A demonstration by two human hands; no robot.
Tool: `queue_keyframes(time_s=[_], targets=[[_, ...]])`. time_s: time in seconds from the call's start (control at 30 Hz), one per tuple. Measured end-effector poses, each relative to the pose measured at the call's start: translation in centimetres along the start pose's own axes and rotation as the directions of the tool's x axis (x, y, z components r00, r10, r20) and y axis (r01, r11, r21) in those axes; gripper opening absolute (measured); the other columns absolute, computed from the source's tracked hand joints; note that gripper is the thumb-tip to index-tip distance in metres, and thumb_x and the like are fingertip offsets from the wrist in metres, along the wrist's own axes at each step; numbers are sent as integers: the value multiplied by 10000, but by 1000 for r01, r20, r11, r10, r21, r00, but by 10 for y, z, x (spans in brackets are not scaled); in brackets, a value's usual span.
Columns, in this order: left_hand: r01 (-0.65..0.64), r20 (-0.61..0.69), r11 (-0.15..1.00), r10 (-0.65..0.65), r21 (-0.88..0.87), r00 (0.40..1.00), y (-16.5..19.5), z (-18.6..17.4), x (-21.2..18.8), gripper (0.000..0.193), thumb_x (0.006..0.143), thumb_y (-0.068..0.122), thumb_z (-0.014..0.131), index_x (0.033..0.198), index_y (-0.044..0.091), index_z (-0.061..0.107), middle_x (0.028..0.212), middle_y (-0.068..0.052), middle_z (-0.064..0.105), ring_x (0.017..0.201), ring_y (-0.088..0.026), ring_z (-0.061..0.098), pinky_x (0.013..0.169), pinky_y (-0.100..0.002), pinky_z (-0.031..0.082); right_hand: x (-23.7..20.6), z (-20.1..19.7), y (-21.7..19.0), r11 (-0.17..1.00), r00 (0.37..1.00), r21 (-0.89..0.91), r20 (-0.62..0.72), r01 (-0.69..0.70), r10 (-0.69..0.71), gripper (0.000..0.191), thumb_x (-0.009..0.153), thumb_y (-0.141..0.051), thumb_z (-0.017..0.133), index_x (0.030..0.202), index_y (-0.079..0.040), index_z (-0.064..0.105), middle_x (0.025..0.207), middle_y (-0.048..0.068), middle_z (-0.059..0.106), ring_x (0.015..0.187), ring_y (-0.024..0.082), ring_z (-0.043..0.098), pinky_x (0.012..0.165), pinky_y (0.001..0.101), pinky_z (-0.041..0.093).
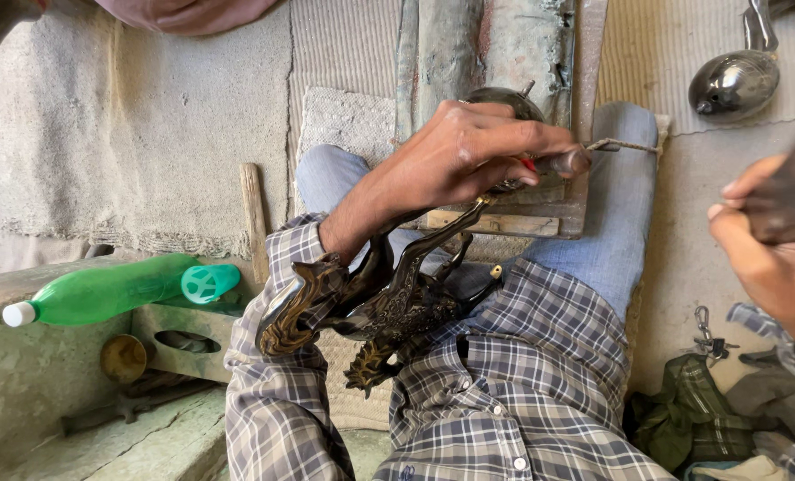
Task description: The person uses a hammer and a small metal punch to shape and refine details on a decorative metal peacock figurine. They repeatedly reposition the punch and strike it with the hammer, adjusting the figurine's orientation as needed.
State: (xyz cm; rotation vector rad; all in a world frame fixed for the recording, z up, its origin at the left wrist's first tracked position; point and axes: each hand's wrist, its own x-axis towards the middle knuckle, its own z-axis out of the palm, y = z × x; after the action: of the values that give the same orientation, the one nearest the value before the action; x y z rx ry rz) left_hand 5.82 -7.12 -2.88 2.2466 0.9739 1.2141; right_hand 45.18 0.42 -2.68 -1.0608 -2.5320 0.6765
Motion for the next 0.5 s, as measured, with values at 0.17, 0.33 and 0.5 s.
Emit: queue_keyframes(time_s=[0.17,0.33,0.5], targets=[[-38,-6,999,38,29,999,2,2,1,321,997,177,762,1296,180,646,1073,11,766,941,-173,729,792,-356,608,4,-7,-8,880,963,-401,23,254,-268,645,992,93,643,1515,-169,372,913,124,601,686,178,581,599,302,484],[-36,15,998,36,44,999,0,5,6,345,977,161,765,1308,182,668,1071,7,782,944,-170,741,803,-353,633,-4,9,-11,782,856,-500,-141,373,-498,841,986,97,689,1665,-158,266,957,125,572,784,253,570,675,388,498],[18,10,994,-17,-110,1000,-8,2,19,435,988,185,765,1397,184,617,1203,0,773,1061,-154,773,900,-324,674,-19,96,-20,865,897,441,-442,238,-21,815,1013,45,745,1556,-134,164,1090,96,580,900,171,637,746,300,602]])
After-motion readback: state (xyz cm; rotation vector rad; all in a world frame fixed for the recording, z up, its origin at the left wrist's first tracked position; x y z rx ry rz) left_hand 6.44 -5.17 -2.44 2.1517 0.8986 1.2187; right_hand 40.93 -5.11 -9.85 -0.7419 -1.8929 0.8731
